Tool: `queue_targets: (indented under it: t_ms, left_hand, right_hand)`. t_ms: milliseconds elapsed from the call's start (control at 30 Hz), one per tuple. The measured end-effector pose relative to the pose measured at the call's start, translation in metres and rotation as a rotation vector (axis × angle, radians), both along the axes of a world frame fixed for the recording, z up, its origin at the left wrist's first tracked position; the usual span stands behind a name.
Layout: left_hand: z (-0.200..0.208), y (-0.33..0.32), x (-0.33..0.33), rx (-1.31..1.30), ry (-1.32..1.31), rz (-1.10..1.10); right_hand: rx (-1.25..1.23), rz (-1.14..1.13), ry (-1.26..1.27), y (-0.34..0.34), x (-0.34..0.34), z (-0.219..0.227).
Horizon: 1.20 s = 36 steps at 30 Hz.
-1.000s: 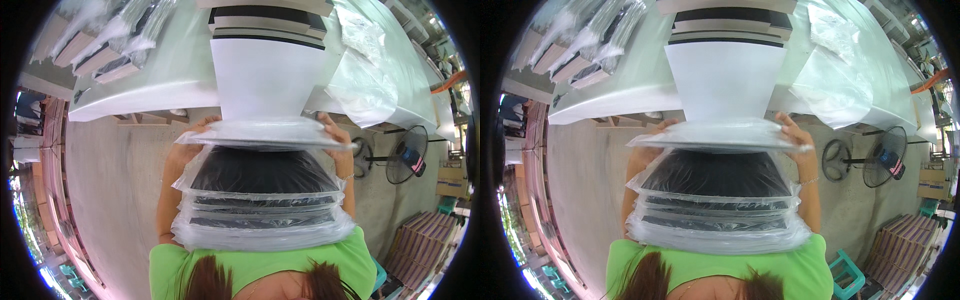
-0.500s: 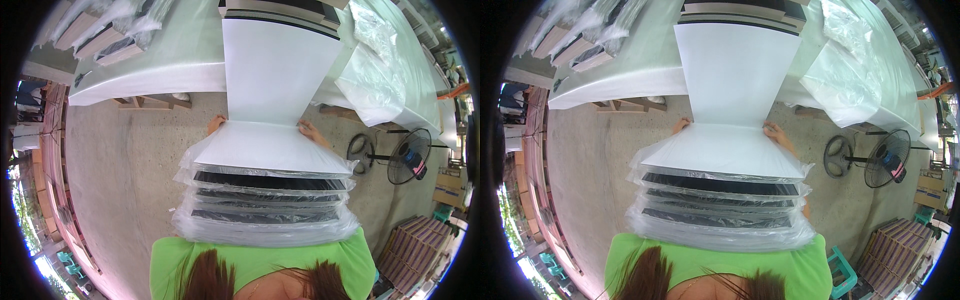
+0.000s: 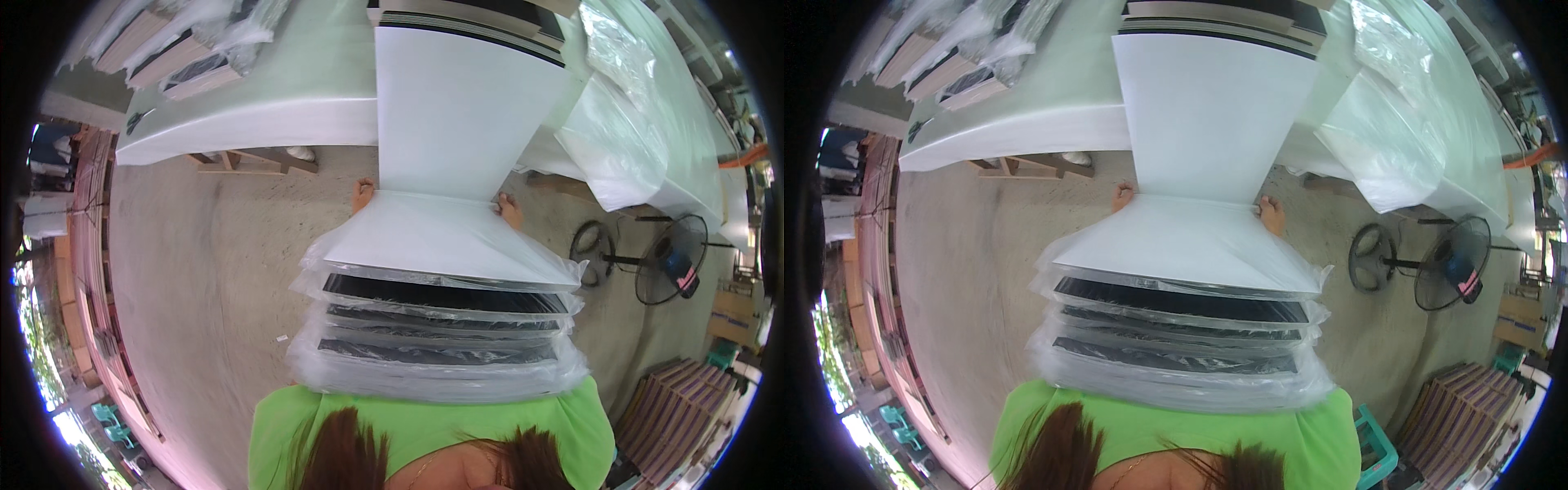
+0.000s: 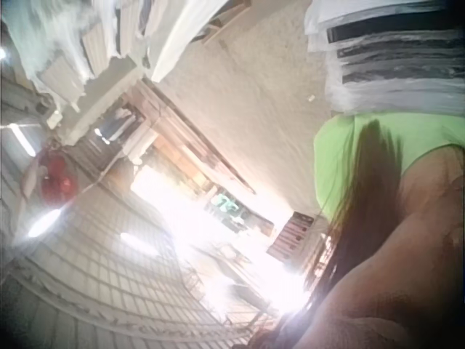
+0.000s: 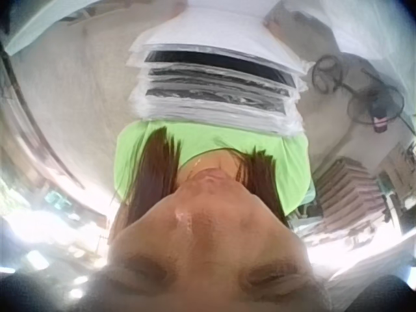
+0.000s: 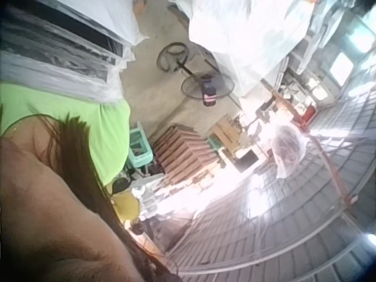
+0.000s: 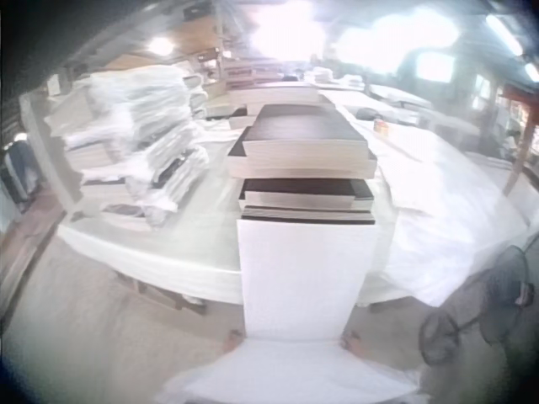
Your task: The person places items into plastic sleeves by hand, picking up each sleeve and sliding it over an item before placing it on a stack.
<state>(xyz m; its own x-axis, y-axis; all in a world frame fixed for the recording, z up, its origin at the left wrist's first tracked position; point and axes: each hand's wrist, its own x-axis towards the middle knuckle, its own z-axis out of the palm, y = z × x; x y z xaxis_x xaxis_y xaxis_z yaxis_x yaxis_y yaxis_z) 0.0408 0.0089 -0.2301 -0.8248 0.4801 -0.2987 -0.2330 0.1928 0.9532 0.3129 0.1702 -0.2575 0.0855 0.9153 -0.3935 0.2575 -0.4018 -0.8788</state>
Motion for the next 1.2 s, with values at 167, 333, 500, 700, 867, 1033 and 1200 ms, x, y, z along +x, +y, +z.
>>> queue_targets:
  t_ms: [167,333,500,700,867,1033,1200]
  left_hand:
    - [0.0,0.006,0.0,-0.038,-0.053,0.014]
    - [-0.01,0.008,-0.004,-0.025,-0.02,0.002]
    - [-0.039,0.004,-0.013,-0.056,0.043,0.0]
    - [-0.071,-0.003,-0.031,-0.04,-0.107,-0.091]
    - [-0.07,-0.029,-0.033,-0.119,-0.22,-0.129]
    - [-0.075,-0.06,-0.042,-0.193,-0.279,-0.116]
    - [-0.076,-0.08,-0.045,-0.233,-0.315,-0.118]
  right_hand:
    - [0.172,0.055,-0.193,0.006,-0.001,-0.013]
    - [0.292,0.106,-0.27,0.009,0.002,-0.029]
    - [0.151,0.079,-0.33,0.001,-0.006,-0.013]
    - [0.676,0.426,-0.531,0.007,-0.01,0.047]
    - [1.296,0.26,-0.734,0.063,0.026,0.178]
    - [1.007,0.054,-0.791,0.134,0.043,0.224]
    - [0.858,0.159,-0.625,0.193,0.073,0.205]
